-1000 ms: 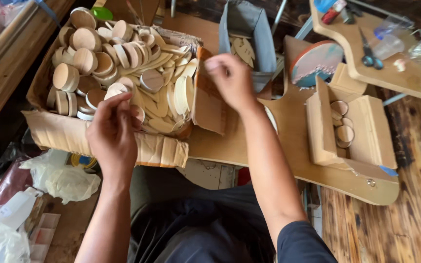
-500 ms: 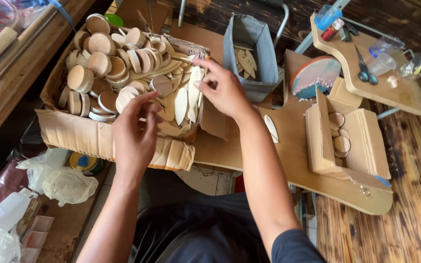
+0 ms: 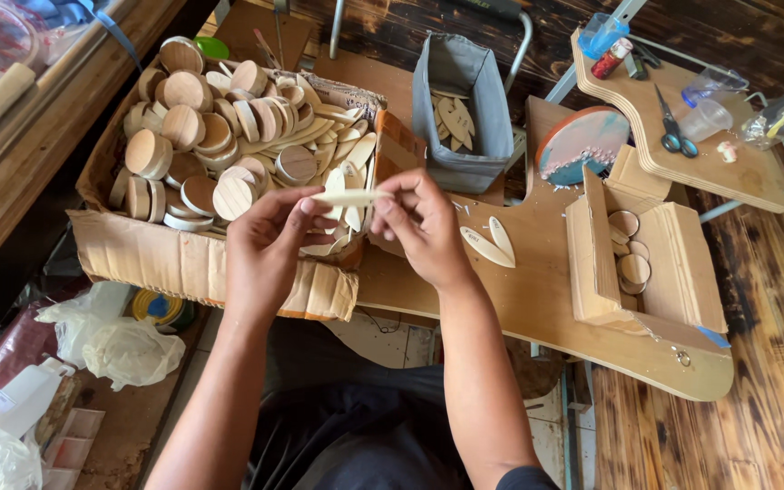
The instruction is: The person picks up small wooden pieces from a cardboard box, inspects them, and places them into a gray fabric bin or onto the table. The person handles the pieces one at a time, turning them over and occasionally stacking them on the table before moving them to the bin.
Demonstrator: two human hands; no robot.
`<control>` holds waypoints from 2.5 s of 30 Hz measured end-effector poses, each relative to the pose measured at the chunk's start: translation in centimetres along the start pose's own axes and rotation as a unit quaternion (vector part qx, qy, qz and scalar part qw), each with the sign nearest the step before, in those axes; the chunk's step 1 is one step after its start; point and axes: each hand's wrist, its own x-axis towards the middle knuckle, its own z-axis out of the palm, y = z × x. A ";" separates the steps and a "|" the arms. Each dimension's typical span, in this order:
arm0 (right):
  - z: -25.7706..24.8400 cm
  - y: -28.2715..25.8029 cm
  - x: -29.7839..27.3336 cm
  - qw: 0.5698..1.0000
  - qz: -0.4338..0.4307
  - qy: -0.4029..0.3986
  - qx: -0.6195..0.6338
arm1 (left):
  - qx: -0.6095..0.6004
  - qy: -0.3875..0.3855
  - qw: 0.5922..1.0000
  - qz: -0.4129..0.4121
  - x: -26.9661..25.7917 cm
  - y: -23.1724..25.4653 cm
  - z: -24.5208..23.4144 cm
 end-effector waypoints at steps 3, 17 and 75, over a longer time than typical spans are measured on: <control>-0.3 0.2 -0.5 0.999 -0.030 0.003 0.015 | -0.022 0.013 1.000 0.003 0.3 -0.5 -0.1; -0.4 0.2 -1.4 0.998 -0.034 0.009 0.057 | -0.022 0.021 0.999 -0.020 0.2 -0.2 0.0; -0.9 -0.2 -1.3 0.998 0.036 0.053 -0.002 | -0.016 0.014 1.000 -0.013 0.0 -0.7 -0.2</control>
